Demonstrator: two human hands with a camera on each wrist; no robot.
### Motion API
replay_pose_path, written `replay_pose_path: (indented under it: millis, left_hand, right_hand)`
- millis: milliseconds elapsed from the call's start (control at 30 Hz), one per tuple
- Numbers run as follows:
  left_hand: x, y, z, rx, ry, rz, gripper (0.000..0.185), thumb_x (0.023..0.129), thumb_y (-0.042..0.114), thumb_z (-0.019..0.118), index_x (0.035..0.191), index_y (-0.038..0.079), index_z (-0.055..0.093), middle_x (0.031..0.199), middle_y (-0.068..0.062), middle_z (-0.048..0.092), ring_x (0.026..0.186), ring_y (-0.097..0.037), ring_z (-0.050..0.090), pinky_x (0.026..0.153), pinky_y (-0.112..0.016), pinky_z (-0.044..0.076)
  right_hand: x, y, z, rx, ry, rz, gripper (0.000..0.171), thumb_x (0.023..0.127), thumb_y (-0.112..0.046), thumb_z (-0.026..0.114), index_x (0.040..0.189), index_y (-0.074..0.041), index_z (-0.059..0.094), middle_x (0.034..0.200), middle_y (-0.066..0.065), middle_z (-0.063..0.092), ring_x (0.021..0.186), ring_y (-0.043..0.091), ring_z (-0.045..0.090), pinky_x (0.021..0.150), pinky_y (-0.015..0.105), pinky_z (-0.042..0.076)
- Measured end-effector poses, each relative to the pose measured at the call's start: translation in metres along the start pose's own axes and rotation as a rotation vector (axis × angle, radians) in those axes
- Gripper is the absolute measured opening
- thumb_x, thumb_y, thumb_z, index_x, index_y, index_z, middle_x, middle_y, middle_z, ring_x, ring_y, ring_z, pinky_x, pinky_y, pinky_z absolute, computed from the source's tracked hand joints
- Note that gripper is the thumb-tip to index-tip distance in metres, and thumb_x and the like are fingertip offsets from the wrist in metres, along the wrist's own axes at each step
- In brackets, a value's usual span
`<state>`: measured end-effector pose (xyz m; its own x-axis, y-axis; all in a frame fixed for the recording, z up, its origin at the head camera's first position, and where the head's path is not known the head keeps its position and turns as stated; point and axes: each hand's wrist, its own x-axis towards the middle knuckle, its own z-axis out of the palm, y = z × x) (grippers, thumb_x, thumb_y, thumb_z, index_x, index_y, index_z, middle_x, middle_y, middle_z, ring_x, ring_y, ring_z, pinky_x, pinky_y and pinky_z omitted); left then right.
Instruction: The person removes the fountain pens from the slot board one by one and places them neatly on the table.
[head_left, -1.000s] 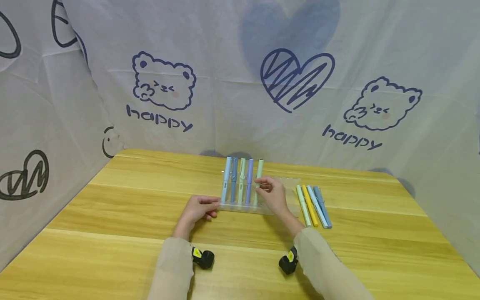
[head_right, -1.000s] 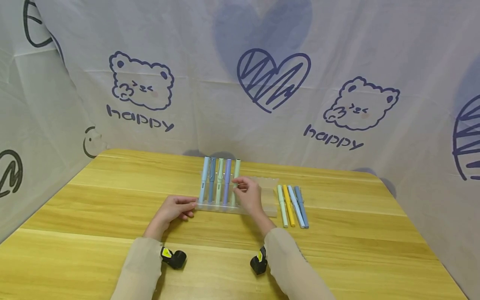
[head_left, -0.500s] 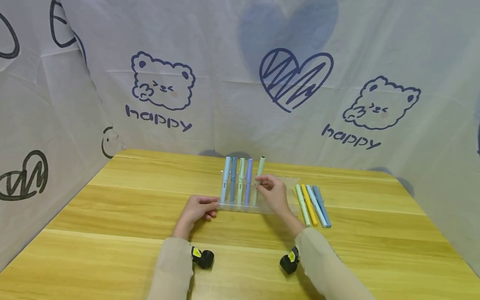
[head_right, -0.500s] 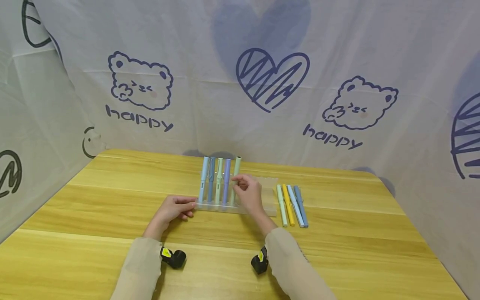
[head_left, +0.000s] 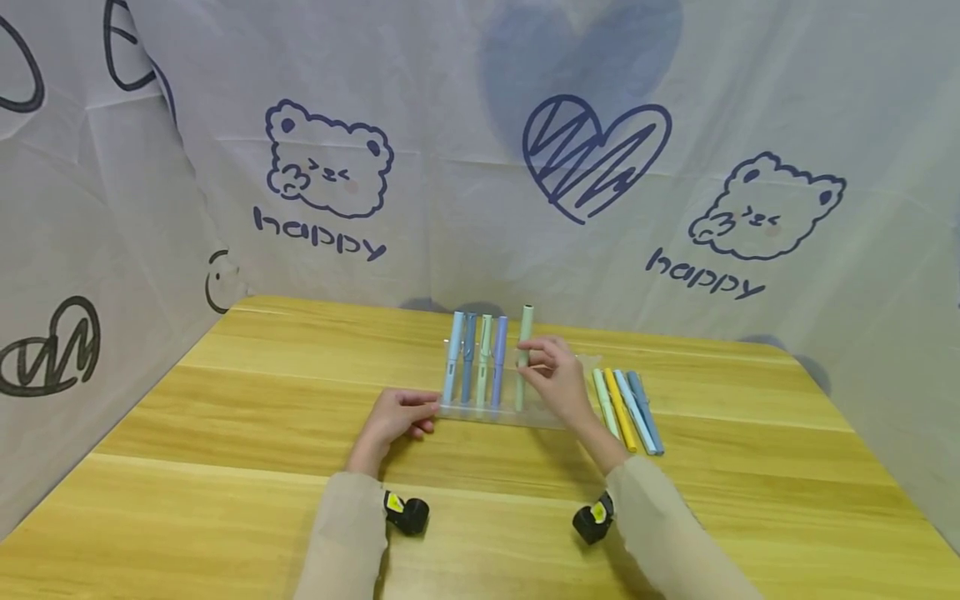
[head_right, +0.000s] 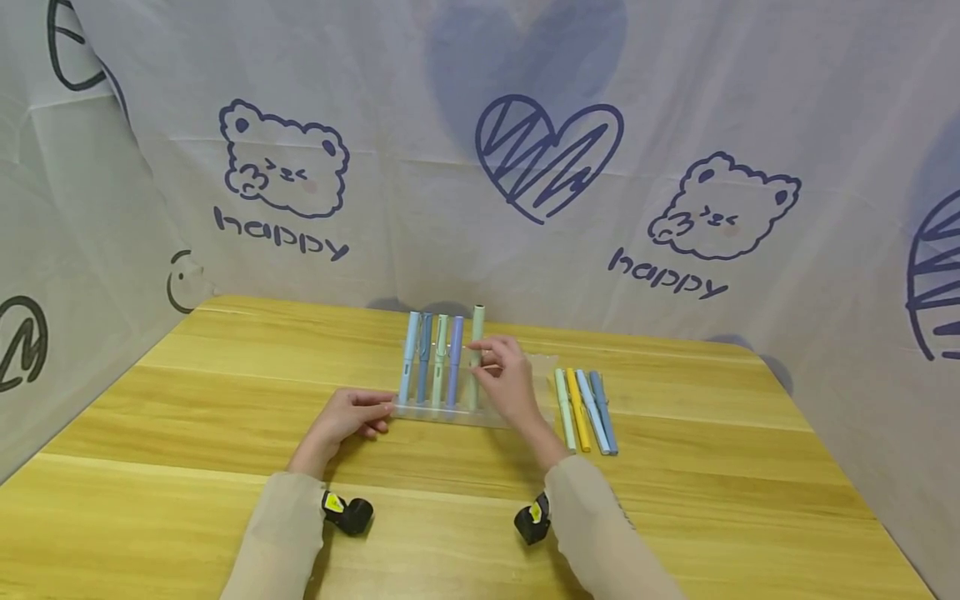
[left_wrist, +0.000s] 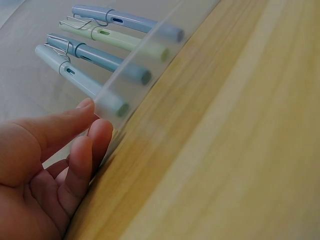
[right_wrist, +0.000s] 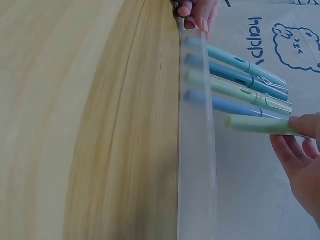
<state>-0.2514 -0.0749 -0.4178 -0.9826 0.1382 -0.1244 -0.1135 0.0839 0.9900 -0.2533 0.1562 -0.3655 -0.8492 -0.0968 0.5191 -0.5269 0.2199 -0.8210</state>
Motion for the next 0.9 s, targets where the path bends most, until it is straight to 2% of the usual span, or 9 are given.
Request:
replay_pose_path:
  millis: [100, 300, 567, 800, 900]
  left_hand:
    - [0.000, 0.001, 0.000, -0.003, -0.002, 0.002, 0.027, 0.084, 0.001, 0.060, 0.108, -0.011, 0.059, 0.076, -0.013, 0.064, 0.052, -0.009, 0.056, 0.045, -0.017, 0.047]
    - [-0.002, 0.002, -0.001, -0.006, -0.009, 0.011, 0.029, 0.084, 0.002, 0.060, 0.109, -0.012, 0.058, 0.077, -0.014, 0.064, 0.052, -0.009, 0.056, 0.045, -0.018, 0.047]
    - [0.000, 0.000, 0.000, -0.004, -0.001, 0.002, 0.027, 0.084, 0.001, 0.060, 0.108, -0.011, 0.059, 0.076, -0.013, 0.064, 0.052, -0.010, 0.056, 0.045, -0.017, 0.047]
    - [0.001, -0.001, 0.000, -0.011, 0.007, -0.005, 0.027, 0.084, 0.000, 0.059, 0.108, -0.011, 0.059, 0.074, -0.012, 0.064, 0.052, -0.010, 0.056, 0.045, -0.017, 0.046]
    - [0.001, -0.001, 0.000, -0.019, 0.005, -0.004, 0.027, 0.084, 0.000, 0.059, 0.108, -0.011, 0.058, 0.074, -0.011, 0.064, 0.052, -0.010, 0.056, 0.045, -0.017, 0.046]
  right_hand:
    - [-0.002, -0.007, -0.002, 0.003, -0.007, 0.015, 0.026, 0.074, 0.020, 0.059, 0.100, 0.016, 0.055, 0.104, 0.022, 0.045, 0.082, 0.041, 0.056, 0.070, 0.029, 0.053]
    - [-0.005, -0.003, -0.009, -0.007, 0.001, -0.007, 0.029, 0.073, 0.019, 0.060, 0.102, 0.015, 0.056, 0.103, 0.024, 0.050, 0.081, 0.039, 0.057, 0.068, 0.029, 0.053]
    - [-0.009, -0.001, -0.021, -0.014, 0.021, -0.013, 0.032, 0.074, 0.018, 0.061, 0.105, 0.013, 0.055, 0.089, 0.026, 0.058, 0.074, 0.022, 0.061, 0.063, 0.025, 0.053]
    - [-0.014, 0.003, -0.034, 0.015, 0.036, -0.013, 0.028, 0.078, 0.014, 0.059, 0.106, 0.011, 0.056, 0.092, 0.025, 0.058, 0.072, 0.013, 0.059, 0.061, 0.040, 0.053]
    - [-0.016, 0.004, -0.039, 0.026, 0.051, -0.025, 0.029, 0.078, 0.015, 0.059, 0.106, 0.012, 0.056, 0.090, 0.024, 0.059, 0.072, 0.011, 0.059, 0.059, 0.039, 0.053]
